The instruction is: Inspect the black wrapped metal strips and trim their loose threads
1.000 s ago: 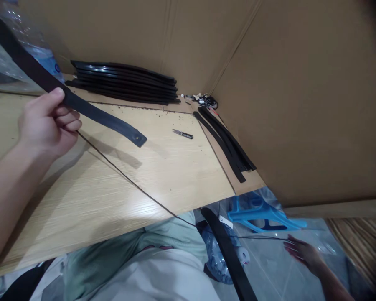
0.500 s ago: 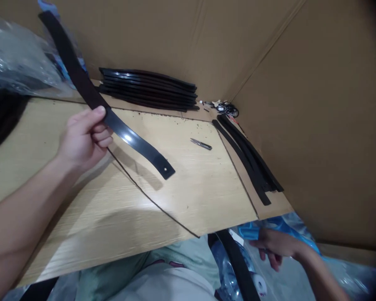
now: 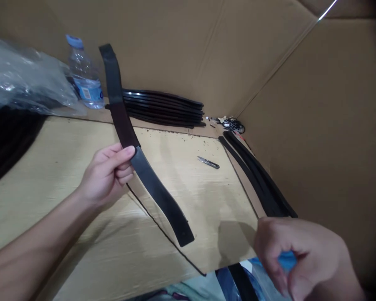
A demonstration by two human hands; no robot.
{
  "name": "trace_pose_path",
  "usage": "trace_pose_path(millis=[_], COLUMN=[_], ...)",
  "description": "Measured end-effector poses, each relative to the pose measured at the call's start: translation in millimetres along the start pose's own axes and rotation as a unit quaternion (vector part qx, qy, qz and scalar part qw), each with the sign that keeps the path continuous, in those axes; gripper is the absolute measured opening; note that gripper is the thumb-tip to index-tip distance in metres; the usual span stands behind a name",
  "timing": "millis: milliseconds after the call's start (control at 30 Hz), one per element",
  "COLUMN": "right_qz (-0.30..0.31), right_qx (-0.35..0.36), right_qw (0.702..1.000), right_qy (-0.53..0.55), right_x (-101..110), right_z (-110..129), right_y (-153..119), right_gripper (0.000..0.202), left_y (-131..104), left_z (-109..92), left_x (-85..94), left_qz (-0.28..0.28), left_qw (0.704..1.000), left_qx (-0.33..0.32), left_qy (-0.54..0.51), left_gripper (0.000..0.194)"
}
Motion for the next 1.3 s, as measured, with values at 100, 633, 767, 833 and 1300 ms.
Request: trace_pose_path(millis=[100, 633, 767, 833, 1300], right_qz=[0.134, -0.128, -0.059, -0.027, -0.140], right_qx=[0.013, 0.115, 0.105, 0.112, 0.101], right_qw=[0.991, 0.980, 0.967, 0.942, 0.905], right_qy=[-0.008, 0.102, 0.226, 0.315, 0.388], right_x=[-17, -1, -34, -45, -53], right_z=[8, 64, 66, 64, 37], right_y=[22, 111, 152, 168, 175], right_gripper=[0.021, 0.029, 0.024, 0.025, 0.028], left_y=[-1, -5, -7, -7, -2], left_z=[3, 29, 37, 39, 56], left_x=[1.3, -0.5, -2.5, -1.8, 6.5], left_qz=[0.002, 0.028, 0.039, 0.041, -0.024], left_qw=[1.000, 0.996, 0.994, 0.993, 0.982], left_qx=[0.011, 0.078, 0.082, 0.076, 0.104], left_qy=[-0.002, 0.027, 0.063, 0.085, 0.155], left_gripper=[0.019, 0.010, 0.015, 0.018, 0.034])
Point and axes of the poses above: each hand's wrist, its own y-axis towards the middle knuckle, its own x-axis out of the back of the hand, z = x × y, the point moved 5 cm from there along y, towards the middle knuckle, and after that the axes turned 2 degrees about -x, right-handed, at the moved point
